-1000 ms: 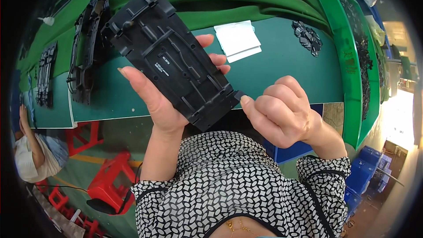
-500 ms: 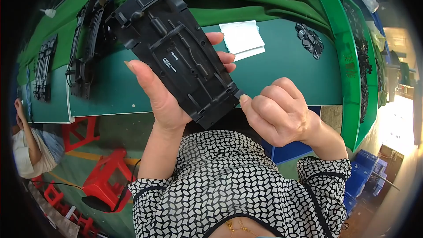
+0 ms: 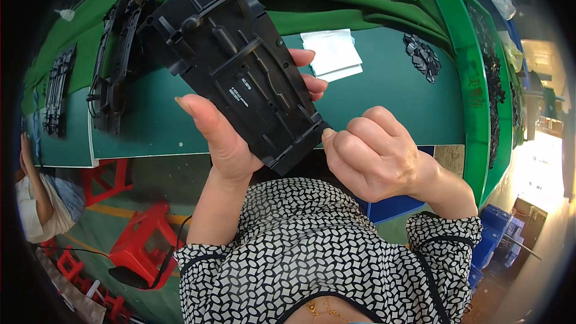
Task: Attaching small plastic components and adhesive pads to toy car chassis bases on an assembly line.
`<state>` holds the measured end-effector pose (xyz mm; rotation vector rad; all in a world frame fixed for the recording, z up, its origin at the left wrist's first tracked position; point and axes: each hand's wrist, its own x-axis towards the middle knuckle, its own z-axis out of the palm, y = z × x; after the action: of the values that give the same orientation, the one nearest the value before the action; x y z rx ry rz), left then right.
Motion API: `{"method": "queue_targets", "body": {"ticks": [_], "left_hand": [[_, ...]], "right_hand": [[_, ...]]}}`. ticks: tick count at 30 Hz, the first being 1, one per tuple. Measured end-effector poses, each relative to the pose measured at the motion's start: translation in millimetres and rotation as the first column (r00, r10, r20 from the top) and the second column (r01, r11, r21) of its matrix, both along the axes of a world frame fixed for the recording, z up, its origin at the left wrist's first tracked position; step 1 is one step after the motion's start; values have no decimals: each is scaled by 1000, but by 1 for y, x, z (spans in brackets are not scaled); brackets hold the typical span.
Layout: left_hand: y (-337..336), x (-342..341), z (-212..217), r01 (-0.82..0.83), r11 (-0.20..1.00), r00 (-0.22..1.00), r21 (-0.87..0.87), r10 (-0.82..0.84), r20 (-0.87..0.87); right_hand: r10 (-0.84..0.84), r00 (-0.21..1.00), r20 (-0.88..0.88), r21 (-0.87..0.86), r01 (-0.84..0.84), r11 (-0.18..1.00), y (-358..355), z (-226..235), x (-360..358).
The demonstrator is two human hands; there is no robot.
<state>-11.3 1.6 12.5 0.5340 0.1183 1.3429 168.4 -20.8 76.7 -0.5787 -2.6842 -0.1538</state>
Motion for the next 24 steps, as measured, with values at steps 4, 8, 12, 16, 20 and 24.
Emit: {"method": "queue_targets", "body": {"ticks": [4,8,12,16,20,24], "left_hand": [[-1,-1,0,-26,1000,999,0,26,-32],[-1,-2,1,-20,1000,1000,9,20,-13],[-2,-4,-1,-47,999,999,15,47,-16],[-1,-2,-3,-45,997,998,62,41,53],[1,2,-2,-54,991,998,122,49,43],[2,10,1,-6,969,1000,248,-1,27]], "right_hand": [[8,1000,27,14,-8,1000,1,-1,-2],[-2,998,-58,80,7,997,1,-10,-6],[-13,997,-75,76,19,997,1,-11,-6],[-88,993,-82,-23,87,996,-3,-8,5],[-451,817,-359,-496,242,834,-23,-10,11],[-764,614,-197,-969,-4,247,-37,-9,19]]}}
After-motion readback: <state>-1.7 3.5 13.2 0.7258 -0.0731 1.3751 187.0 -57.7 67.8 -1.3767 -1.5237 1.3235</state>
